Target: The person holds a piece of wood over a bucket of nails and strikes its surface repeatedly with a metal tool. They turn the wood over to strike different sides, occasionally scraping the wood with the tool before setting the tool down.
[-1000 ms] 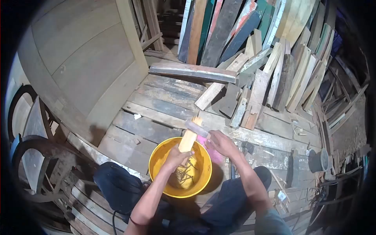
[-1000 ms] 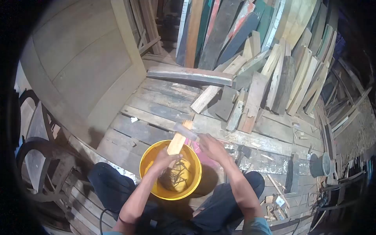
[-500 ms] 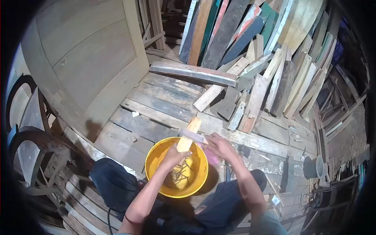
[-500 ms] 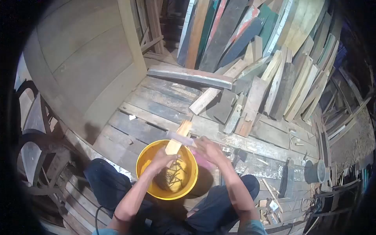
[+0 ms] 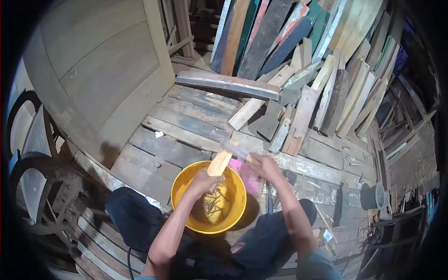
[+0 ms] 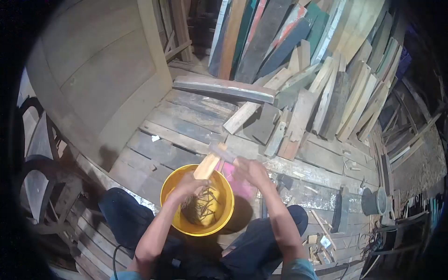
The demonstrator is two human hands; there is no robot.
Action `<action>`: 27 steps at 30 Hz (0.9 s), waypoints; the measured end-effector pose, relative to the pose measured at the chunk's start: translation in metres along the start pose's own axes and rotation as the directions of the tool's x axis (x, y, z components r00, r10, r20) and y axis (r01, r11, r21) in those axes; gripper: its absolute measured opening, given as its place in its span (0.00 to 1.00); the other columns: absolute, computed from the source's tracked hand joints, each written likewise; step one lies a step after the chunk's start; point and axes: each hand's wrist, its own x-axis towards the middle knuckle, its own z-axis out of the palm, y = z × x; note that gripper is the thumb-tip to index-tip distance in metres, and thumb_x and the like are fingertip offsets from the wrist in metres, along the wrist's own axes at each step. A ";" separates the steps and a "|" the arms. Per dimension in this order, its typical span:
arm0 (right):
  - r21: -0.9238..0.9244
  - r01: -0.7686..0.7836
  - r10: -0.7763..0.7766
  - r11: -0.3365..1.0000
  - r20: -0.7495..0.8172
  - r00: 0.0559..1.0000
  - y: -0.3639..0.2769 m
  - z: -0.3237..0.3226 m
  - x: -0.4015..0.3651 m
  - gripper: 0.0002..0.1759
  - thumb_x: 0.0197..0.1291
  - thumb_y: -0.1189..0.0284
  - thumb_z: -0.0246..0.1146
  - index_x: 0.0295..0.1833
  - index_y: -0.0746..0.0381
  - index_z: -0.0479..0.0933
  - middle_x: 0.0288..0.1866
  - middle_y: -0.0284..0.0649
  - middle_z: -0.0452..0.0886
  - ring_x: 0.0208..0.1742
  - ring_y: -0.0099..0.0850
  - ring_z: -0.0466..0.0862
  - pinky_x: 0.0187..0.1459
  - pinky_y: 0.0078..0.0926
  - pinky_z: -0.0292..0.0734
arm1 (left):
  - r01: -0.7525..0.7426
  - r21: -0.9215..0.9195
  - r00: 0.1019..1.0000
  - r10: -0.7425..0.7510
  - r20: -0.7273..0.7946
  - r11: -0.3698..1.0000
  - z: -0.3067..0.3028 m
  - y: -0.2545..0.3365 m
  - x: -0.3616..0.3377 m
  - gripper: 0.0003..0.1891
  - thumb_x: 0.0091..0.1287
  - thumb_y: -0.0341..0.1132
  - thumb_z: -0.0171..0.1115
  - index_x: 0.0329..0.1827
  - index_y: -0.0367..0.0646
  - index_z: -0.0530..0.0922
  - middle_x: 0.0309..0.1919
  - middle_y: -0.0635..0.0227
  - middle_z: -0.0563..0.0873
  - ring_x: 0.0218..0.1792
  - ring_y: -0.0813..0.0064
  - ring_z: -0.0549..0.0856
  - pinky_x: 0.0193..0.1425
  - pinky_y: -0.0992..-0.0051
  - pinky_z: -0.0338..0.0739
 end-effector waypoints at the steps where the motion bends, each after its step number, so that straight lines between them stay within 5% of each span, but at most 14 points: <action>1: -0.076 -0.046 0.041 0.996 -0.068 0.997 0.001 0.000 0.004 0.25 0.58 0.58 0.68 0.60 0.54 0.80 0.43 0.49 0.86 0.47 0.50 0.85 0.49 0.40 0.79 | 0.026 0.015 1.000 -0.026 0.007 1.000 -0.002 0.004 0.002 0.17 0.60 0.33 0.72 0.48 0.33 0.79 0.28 0.67 0.84 0.22 0.78 0.82 0.24 0.75 0.75; 3: -0.060 -0.079 0.072 0.995 -0.114 0.991 0.000 0.001 0.004 0.24 0.57 0.56 0.68 0.59 0.52 0.81 0.40 0.48 0.86 0.45 0.49 0.86 0.49 0.40 0.79 | 0.023 -0.029 1.000 -0.023 0.005 0.999 -0.003 0.006 0.000 0.15 0.60 0.33 0.72 0.44 0.34 0.81 0.25 0.68 0.83 0.19 0.79 0.81 0.22 0.75 0.74; 7: -0.022 0.241 -0.238 0.970 0.093 0.967 -0.012 -0.011 -0.011 0.23 0.57 0.57 0.68 0.58 0.51 0.82 0.36 0.49 0.86 0.40 0.46 0.86 0.47 0.40 0.79 | -0.004 0.070 0.999 0.007 -0.033 0.998 -0.003 0.007 -0.003 0.11 0.60 0.33 0.72 0.41 0.35 0.83 0.28 0.67 0.86 0.25 0.79 0.84 0.26 0.77 0.75; 11: -0.051 -0.170 0.169 0.984 -0.020 0.985 -0.025 -0.018 -0.002 0.22 0.57 0.59 0.67 0.58 0.52 0.81 0.37 0.49 0.86 0.41 0.45 0.87 0.47 0.40 0.79 | 0.058 0.035 0.997 -0.060 0.041 0.998 -0.008 0.003 0.004 0.13 0.60 0.34 0.72 0.43 0.35 0.83 0.30 0.67 0.86 0.26 0.78 0.84 0.28 0.74 0.76; 14: -0.038 -0.019 0.021 0.999 0.067 0.998 -0.023 -0.014 -0.009 0.22 0.58 0.59 0.67 0.58 0.52 0.81 0.39 0.50 0.86 0.42 0.45 0.87 0.47 0.40 0.79 | 0.026 0.022 0.999 -0.025 -0.027 0.999 -0.002 0.005 0.000 0.14 0.58 0.32 0.72 0.43 0.34 0.82 0.26 0.66 0.84 0.21 0.78 0.82 0.22 0.76 0.73; 15: -0.092 0.292 -0.298 0.952 -0.051 0.953 0.005 0.006 -0.008 0.24 0.58 0.57 0.67 0.59 0.51 0.81 0.42 0.51 0.86 0.44 0.46 0.86 0.47 0.40 0.79 | -0.040 0.054 0.998 0.043 -0.053 0.998 0.000 0.004 0.000 0.16 0.59 0.32 0.72 0.47 0.34 0.80 0.27 0.66 0.84 0.22 0.77 0.83 0.22 0.76 0.75; 18: 0.037 0.351 -0.353 0.935 0.050 0.934 0.020 0.014 -0.002 0.25 0.58 0.55 0.67 0.61 0.51 0.80 0.44 0.51 0.86 0.45 0.48 0.86 0.48 0.41 0.78 | 0.037 -0.009 0.999 -0.037 -0.013 0.999 -0.001 0.003 -0.001 0.14 0.59 0.32 0.72 0.46 0.36 0.82 0.29 0.67 0.86 0.26 0.77 0.85 0.25 0.74 0.78; 19: -0.024 0.055 -0.053 0.998 0.057 0.997 -0.003 0.001 -0.004 0.26 0.58 0.54 0.66 0.61 0.50 0.79 0.43 0.51 0.86 0.45 0.49 0.85 0.48 0.41 0.78 | 0.057 -0.011 0.998 -0.057 -0.015 0.998 -0.001 0.006 -0.001 0.14 0.59 0.32 0.72 0.45 0.36 0.82 0.29 0.66 0.86 0.25 0.77 0.84 0.25 0.74 0.77; 20: -0.064 -0.037 0.033 0.997 -0.049 0.998 -0.014 -0.007 -0.003 0.26 0.58 0.54 0.66 0.61 0.50 0.79 0.42 0.51 0.86 0.44 0.49 0.86 0.48 0.41 0.78 | 0.060 0.029 0.998 -0.060 0.000 0.998 -0.003 0.005 0.002 0.14 0.59 0.32 0.72 0.45 0.36 0.82 0.29 0.66 0.86 0.24 0.77 0.84 0.24 0.74 0.77; 22: -0.045 -0.139 0.139 0.989 -0.002 0.990 -0.016 -0.011 0.003 0.28 0.58 0.57 0.68 0.61 0.58 0.79 0.45 0.54 0.85 0.46 0.45 0.86 0.48 0.36 0.79 | 0.047 0.058 0.999 -0.046 -0.017 0.997 -0.001 0.007 0.001 0.14 0.59 0.31 0.72 0.46 0.35 0.81 0.28 0.67 0.85 0.23 0.78 0.83 0.23 0.74 0.76; 27: -0.068 0.295 -0.295 0.953 0.018 0.955 0.003 0.015 -0.007 0.25 0.59 0.57 0.68 0.58 0.58 0.80 0.47 0.54 0.84 0.49 0.46 0.85 0.50 0.37 0.78 | -0.150 0.056 0.987 0.153 -0.054 0.987 0.003 0.000 0.000 0.15 0.60 0.32 0.71 0.46 0.32 0.81 0.26 0.66 0.84 0.23 0.79 0.83 0.24 0.75 0.75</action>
